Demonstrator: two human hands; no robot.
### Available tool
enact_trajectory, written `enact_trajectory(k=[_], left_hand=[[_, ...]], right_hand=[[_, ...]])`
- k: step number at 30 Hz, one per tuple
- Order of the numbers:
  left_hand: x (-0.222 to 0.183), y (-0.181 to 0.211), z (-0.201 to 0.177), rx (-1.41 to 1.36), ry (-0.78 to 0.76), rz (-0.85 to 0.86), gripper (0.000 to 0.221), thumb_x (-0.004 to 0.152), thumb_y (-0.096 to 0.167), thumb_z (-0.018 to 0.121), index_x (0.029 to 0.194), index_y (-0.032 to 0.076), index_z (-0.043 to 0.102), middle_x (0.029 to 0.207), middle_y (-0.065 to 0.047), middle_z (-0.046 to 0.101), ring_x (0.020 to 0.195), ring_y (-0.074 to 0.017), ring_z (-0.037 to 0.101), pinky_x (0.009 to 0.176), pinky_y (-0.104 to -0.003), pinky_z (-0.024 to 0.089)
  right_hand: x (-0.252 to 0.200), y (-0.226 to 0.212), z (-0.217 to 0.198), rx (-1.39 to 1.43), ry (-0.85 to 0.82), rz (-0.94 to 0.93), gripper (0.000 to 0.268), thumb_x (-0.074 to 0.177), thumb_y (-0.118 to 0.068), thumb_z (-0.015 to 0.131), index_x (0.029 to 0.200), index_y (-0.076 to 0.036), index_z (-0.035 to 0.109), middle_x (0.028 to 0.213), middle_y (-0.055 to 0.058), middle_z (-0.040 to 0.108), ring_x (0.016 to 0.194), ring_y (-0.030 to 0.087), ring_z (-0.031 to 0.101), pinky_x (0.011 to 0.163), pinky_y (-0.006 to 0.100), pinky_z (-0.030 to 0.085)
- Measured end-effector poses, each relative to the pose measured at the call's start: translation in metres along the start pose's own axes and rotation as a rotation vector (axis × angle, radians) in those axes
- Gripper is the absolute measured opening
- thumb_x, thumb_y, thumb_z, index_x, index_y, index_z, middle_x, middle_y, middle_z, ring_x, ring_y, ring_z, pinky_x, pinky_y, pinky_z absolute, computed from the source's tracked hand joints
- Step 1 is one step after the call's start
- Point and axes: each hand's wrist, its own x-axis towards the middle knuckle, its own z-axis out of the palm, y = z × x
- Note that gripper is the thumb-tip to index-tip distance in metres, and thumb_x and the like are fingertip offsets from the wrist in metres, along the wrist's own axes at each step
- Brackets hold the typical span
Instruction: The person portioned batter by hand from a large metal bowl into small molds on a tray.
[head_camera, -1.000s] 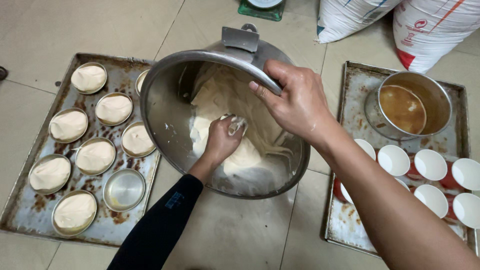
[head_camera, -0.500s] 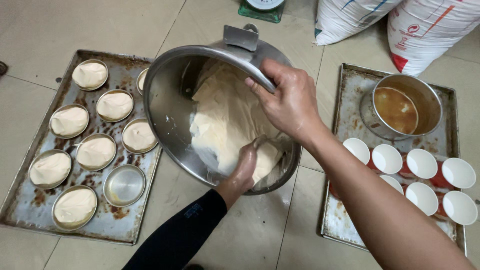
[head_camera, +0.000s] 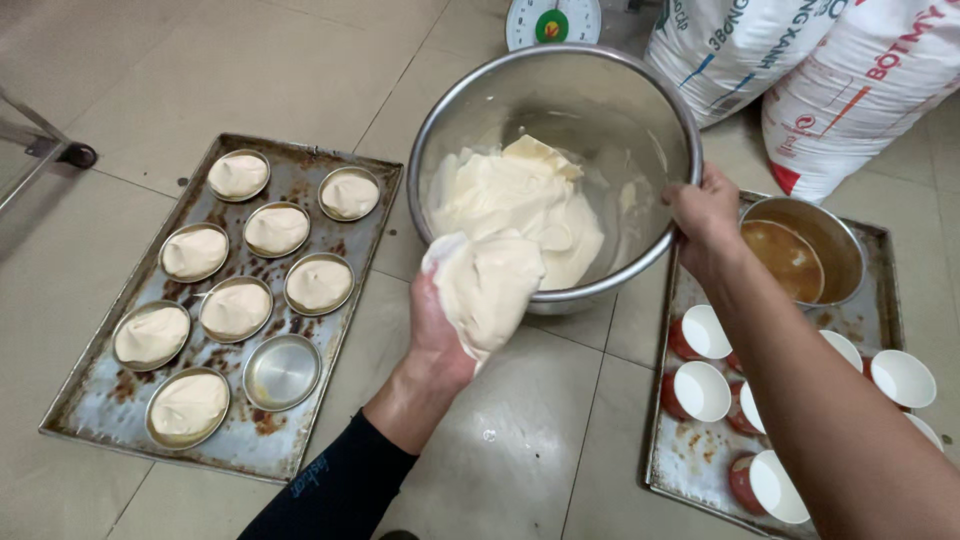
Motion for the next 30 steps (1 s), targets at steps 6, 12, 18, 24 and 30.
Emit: enact_trajectory(k=[6,12,18,24,30], left_hand=[[-0.001,0.048,0.005,0.023,-0.072,0.197,0.054,0.105,0.038,0.047,0.135,-0.006,0.058,0.124,-0.019,0.068,0.113,-0.0319,0.068,0.104,-0.042,0.053],[-0.040,0.088,-0.052,0.070,0.106,0.356,0.059,0.101,0.040,0.041,0.136,-0.004,0.057,0.128,-0.018,0.068,0.117,-0.0319,0.066,0.105,-0.042,0.052],[-0.113,0.108,-0.160,0.139,0.484,0.479,0.058,0.096,0.038,0.040,0.132,-0.003,0.061,0.127,-0.018,0.070,0.115,-0.0330,0.069,0.103,-0.043,0.054],[-0.155,0.131,-0.225,0.111,0.653,0.531,0.052,0.102,0.037,0.044,0.129,-0.003,0.064,0.123,-0.017,0.071,0.111,-0.0305,0.070,0.099,-0.041,0.056],[-0.129,0.174,-0.258,0.412,0.613,0.584,0.045,0.104,0.037,0.050,0.123,0.001,0.069,0.113,-0.009,0.073,0.101,-0.0190,0.069,0.091,-0.034,0.055]], right_hand=[[0.010,0.042,-0.016,0.034,0.081,0.224,0.029,0.090,-0.002,0.063,0.117,-0.002,0.053,0.084,0.007,0.057,0.060,0.019,0.052,0.044,0.035,0.037],[-0.038,-0.013,0.004,-0.907,0.535,-0.713,0.069,0.080,-0.017,0.084,0.132,0.006,0.045,0.117,0.033,0.045,0.113,0.054,0.049,0.088,0.068,0.045],[-0.130,-0.089,0.122,-0.509,-0.293,-0.876,0.024,0.110,-0.011,0.063,0.131,-0.002,0.056,0.103,0.012,0.065,0.086,0.025,0.068,0.075,0.037,0.055],[-0.205,-0.080,0.230,-0.845,-0.833,-0.561,0.024,0.094,-0.024,0.066,0.111,-0.009,0.068,0.091,0.010,0.078,0.080,0.027,0.073,0.077,0.042,0.056],[-0.218,-0.030,0.278,-0.732,-0.845,-0.402,0.022,0.093,-0.026,0.065,0.105,-0.009,0.072,0.090,0.009,0.077,0.076,0.024,0.074,0.074,0.040,0.057]])
